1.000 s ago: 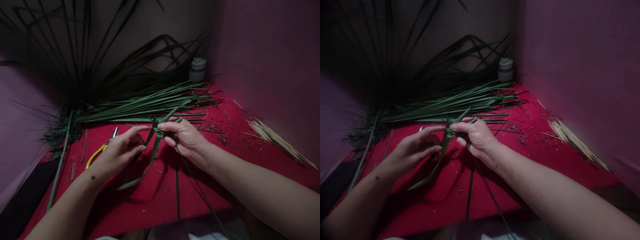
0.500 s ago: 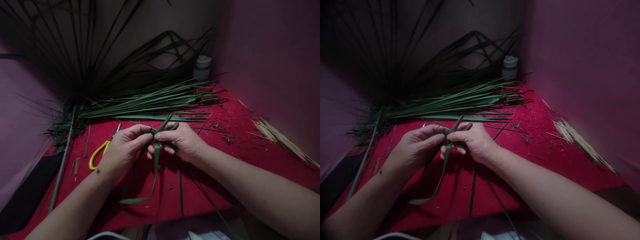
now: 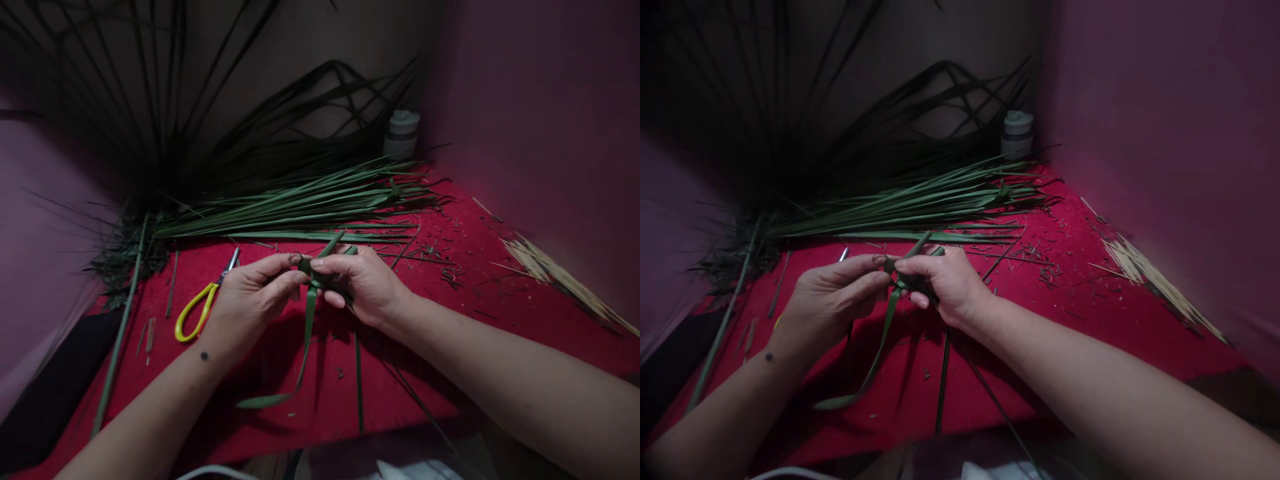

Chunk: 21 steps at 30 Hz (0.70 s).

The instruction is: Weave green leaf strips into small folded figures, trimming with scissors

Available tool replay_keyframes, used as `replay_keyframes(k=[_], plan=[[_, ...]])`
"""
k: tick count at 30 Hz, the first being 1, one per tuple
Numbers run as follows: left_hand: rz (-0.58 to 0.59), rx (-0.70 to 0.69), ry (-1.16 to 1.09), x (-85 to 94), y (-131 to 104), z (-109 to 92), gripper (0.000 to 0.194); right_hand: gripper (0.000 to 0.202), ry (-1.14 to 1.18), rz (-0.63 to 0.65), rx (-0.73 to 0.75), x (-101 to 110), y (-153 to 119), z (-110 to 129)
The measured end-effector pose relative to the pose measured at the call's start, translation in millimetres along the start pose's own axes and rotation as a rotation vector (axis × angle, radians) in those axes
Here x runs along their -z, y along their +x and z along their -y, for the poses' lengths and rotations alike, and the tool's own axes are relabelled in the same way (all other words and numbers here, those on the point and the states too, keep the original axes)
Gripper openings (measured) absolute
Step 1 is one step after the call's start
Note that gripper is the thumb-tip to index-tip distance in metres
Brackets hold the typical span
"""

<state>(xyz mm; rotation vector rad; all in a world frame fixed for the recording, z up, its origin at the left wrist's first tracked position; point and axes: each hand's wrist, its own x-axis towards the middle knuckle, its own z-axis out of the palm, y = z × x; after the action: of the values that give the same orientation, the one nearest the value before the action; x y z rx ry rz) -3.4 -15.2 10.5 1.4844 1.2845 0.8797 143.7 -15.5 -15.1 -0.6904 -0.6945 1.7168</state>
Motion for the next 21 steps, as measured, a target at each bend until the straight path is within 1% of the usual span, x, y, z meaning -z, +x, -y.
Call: replay_keyframes(k=[2, 5, 9, 12, 15, 19, 21], plan=[[0.006, 0.017, -0.005, 0.2, 0.6, -1.8, 0.023, 0.010, -0.009, 0.006, -0.002, -0.7, -0.1, 0.1], [0.003, -0.015, 0.048, -0.6, 1.2, -4.9, 0.017, 0.013, -0.042, 0.004, 0.014, -1.5, -0.3, -0.1], [-0.013, -0.040, 0.143, -1.9, 0.8, -6.5, 0.030, 0.016, -0.125, 0.036, 0.054, 0.4, 0.8, -2.7], [-0.038, -0.031, 0.129, -2.4, 0.2, -5.2, 0.029, 0.016, -0.154, 0.086, 0.092, 3.1, 1.3, -5.6], [-0.041, -0.030, 0.117, -2.4, 0.3, -3.6, 0.025, 0.016, -0.165, 0.089, 0.085, 4.1, 0.6, -6.7], [-0.004, -0.009, 0.104, -2.7, 2.7, -2.3, 0.026, 0.020, -0.200, 0.050, 0.063, 2.9, 0.8, -5.0], [0.041, 0.001, 0.036, -3.0, 4.2, -1.2, 0.022, 0.019, -0.186, 0.032, 0.062, 2.3, 2.0, -3.7]])
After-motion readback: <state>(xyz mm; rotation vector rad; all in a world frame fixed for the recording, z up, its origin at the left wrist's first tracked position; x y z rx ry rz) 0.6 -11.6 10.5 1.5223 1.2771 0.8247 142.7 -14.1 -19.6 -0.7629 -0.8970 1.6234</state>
